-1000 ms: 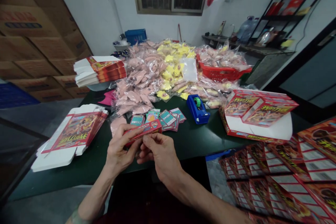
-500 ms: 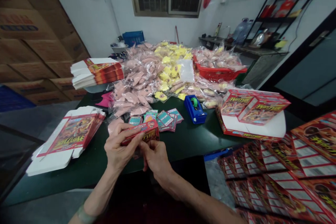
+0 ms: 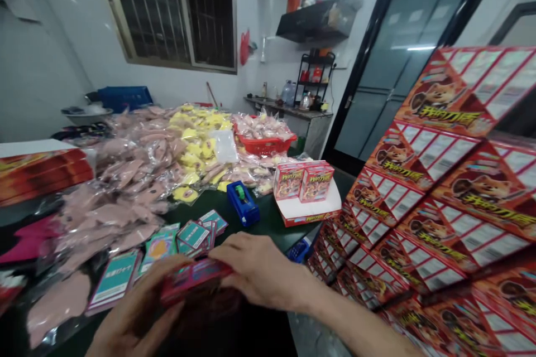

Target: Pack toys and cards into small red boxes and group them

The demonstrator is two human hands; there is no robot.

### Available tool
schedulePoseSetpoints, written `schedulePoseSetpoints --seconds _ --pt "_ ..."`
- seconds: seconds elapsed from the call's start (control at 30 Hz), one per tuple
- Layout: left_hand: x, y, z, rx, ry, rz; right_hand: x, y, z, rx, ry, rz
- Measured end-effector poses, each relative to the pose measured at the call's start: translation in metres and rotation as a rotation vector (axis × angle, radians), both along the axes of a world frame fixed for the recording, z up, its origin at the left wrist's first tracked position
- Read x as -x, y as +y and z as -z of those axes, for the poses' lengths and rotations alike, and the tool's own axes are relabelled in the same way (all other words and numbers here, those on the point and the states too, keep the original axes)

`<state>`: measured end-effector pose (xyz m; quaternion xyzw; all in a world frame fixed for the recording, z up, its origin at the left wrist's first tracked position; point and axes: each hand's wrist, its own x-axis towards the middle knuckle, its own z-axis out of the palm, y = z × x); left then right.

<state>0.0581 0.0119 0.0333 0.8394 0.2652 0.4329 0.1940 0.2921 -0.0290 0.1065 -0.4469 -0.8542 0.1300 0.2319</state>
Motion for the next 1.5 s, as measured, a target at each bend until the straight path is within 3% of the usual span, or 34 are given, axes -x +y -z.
schedulePoseSetpoints --seconds 0.13,0.23,0.33,0.4,0.5,0.57,0.67,0.77,1.0,1.1,1.17,1.27,1.37,1.43,1.5 --pt "-0.046 0.018 0.001 0.111 -0.075 -0.007 -0.08 -0.002 -0.032 -0.046 0.114 0.189" --pt "-0.087 0.026 -0.006 0.086 0.094 0.181 -0.146 0.004 -0.047 -0.077 0.144 0.371" --pt "-0.14 0.031 -0.011 0.068 0.369 0.371 -0.194 0.021 -0.044 -0.074 0.112 0.462" --pt "-0.177 0.036 -0.008 0.031 0.533 0.412 -0.212 0.037 -0.036 -0.096 0.068 0.485" --pt "-0.224 0.049 0.01 0.001 0.649 0.411 -0.222 0.062 -0.023 -0.121 0.002 0.496" --pt "-0.242 0.059 0.024 -0.014 0.72 0.384 -0.223 0.078 -0.018 -0.134 -0.057 0.495" --pt "-0.25 0.069 0.04 -0.04 0.805 0.351 -0.221 0.098 -0.012 -0.167 -0.173 0.505" --pt "-0.242 0.072 0.043 -0.076 0.841 0.333 -0.212 0.111 0.002 -0.216 -0.295 0.574" --pt "-0.229 0.071 0.039 -0.099 0.802 0.316 -0.174 0.109 0.066 -0.361 -0.475 0.808" --pt "-0.224 0.066 0.028 -0.097 0.746 0.324 -0.171 0.103 0.07 -0.411 -0.515 0.866" --pt "-0.207 0.057 0.015 -0.092 0.703 0.299 -0.168 0.097 0.065 -0.446 -0.516 0.883" --pt "-0.154 0.04 -0.007 -0.06 0.62 0.275 -0.152 0.09 0.059 -0.511 -0.463 0.853" --pt "-0.073 0.024 -0.019 -0.026 0.435 0.24 -0.113 0.093 0.065 -0.643 -0.329 0.677" --pt "-0.007 0.017 -0.017 -0.049 0.348 -0.027 -0.069 0.098 0.073 -0.691 -0.148 0.424" --pt "0.063 0.011 -0.008 -0.119 0.359 -0.505 -0.009 0.099 0.078 -0.635 0.051 0.142"
